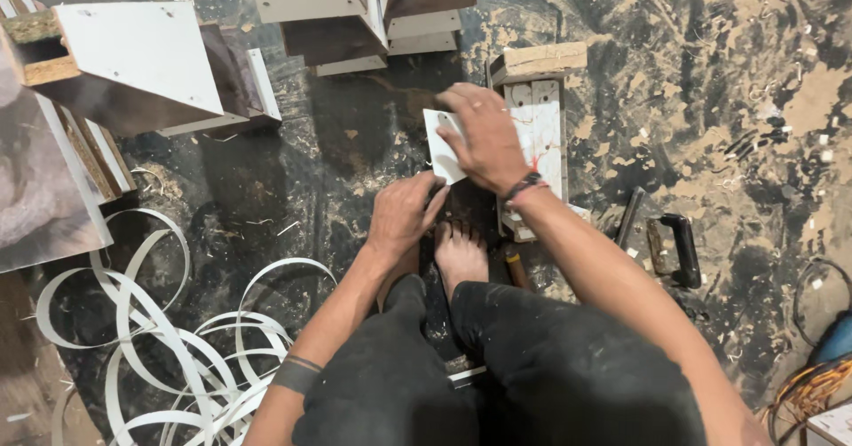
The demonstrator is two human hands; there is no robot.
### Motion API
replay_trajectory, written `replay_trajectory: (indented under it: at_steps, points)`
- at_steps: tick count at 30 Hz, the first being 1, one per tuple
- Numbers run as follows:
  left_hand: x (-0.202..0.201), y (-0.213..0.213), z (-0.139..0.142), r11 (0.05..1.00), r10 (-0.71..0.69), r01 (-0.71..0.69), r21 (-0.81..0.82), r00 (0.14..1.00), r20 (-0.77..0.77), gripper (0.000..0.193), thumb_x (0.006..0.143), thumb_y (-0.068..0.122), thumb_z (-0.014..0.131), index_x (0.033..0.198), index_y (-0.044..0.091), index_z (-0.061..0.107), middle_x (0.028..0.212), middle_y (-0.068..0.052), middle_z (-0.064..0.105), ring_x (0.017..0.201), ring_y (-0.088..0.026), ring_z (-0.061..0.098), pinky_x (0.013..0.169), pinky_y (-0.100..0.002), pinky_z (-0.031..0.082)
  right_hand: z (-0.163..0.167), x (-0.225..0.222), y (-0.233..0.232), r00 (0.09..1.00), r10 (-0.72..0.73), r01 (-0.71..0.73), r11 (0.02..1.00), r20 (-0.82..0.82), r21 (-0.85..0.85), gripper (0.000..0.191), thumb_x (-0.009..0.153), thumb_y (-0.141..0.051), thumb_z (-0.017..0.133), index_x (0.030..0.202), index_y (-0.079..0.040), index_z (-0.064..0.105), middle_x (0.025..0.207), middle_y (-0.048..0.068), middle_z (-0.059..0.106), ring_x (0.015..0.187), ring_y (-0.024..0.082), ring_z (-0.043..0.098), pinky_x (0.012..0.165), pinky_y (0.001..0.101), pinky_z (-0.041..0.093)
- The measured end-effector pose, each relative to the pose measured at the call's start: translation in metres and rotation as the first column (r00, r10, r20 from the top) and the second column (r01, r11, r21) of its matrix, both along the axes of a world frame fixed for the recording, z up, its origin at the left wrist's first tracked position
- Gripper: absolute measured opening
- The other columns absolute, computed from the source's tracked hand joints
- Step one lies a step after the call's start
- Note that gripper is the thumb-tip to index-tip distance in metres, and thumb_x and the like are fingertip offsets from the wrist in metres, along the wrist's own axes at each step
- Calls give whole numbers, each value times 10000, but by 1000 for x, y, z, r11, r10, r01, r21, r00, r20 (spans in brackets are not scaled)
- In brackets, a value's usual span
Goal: The person sits on the workshop floor assembling small wooden boxes, pressing white edge banding strips onto the box edges with a hand iron and tapping pieces with a hammer. They handle triangular white panels and boxes one at a time, fitting strips along the edges and setting finished boxes aside.
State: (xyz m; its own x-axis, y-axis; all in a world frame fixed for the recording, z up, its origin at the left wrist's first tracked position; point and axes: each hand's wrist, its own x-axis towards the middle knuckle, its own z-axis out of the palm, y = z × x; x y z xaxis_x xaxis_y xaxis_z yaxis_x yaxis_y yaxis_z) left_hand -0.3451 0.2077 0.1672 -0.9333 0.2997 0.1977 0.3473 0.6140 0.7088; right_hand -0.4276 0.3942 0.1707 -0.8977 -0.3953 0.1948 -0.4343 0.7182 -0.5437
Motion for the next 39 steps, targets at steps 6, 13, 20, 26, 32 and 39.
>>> replay_trajectory:
  at_steps: [6, 13, 20, 26, 32, 39]
  points:
    - [-17, -2, 0, 1000, 9, -10, 24, 1000, 27, 146, 937, 184, 737, 991, 66, 668, 897, -116, 720, 815, -321, 709, 717, -436, 549, -21, -21, -20, 999, 15, -10, 992, -38, 125, 530, 1049, -456, 573, 1388, -49, 582, 1365, 188, 597, 1358, 359, 496, 1196, 518, 270]
    - [-20, -11, -4, 999, 23, -24, 28, 998, 54, 167, 931, 175, 751, 995, 48, 663, 932, -106, 742, 848, -302, 727, 720, -405, 569, -34, -48, 15, 990, 36, -58, 986, 135, 158, 562, 1010, -500, 568, 1364, -64, 588, 1341, 193, 608, 1333, 377, 503, 1171, 513, 311]
    - [-19, -17, 1, 996, 33, -40, 81, 996, 79, 159, 927, 172, 744, 1008, 57, 672, 949, -86, 751, 833, -283, 738, 699, -390, 581, -50, -50, 19, 900, -166, 214, 974, 403, -77, 615, 1058, -557, 470, 1428, -69, 525, 1393, 179, 595, 1303, 326, 560, 1121, 470, 433]
    - [-10, -19, -5, 988, 69, -82, 129, 993, 96, 175, 917, 170, 748, 1035, 60, 681, 959, -112, 735, 837, -320, 722, 695, -402, 576, -31, -21, -34, 999, -26, 15, 978, 48, 208, 627, 1007, -518, 587, 1457, -85, 531, 1444, 160, 536, 1418, 323, 430, 1242, 558, 227]
    - [-9, -13, -9, 996, 71, -75, 50, 994, 77, 167, 932, 189, 762, 978, 70, 655, 900, -118, 708, 824, -332, 705, 708, -432, 556, -28, -17, -26, 996, 78, -69, 971, -33, 228, 638, 957, -503, 619, 1466, -129, 527, 1500, 122, 498, 1461, 312, 365, 1237, 556, 173]
    - [-8, -14, 2, 912, -180, 87, -402, 963, -199, 275, 926, 225, 653, 1159, 81, 686, 1285, -100, 644, 1254, -293, 564, 1115, -503, 420, -26, -25, 29, 999, -18, 10, 989, 50, 145, 558, 1037, -443, 554, 1482, -110, 517, 1537, 149, 485, 1488, 350, 358, 1203, 542, 258]
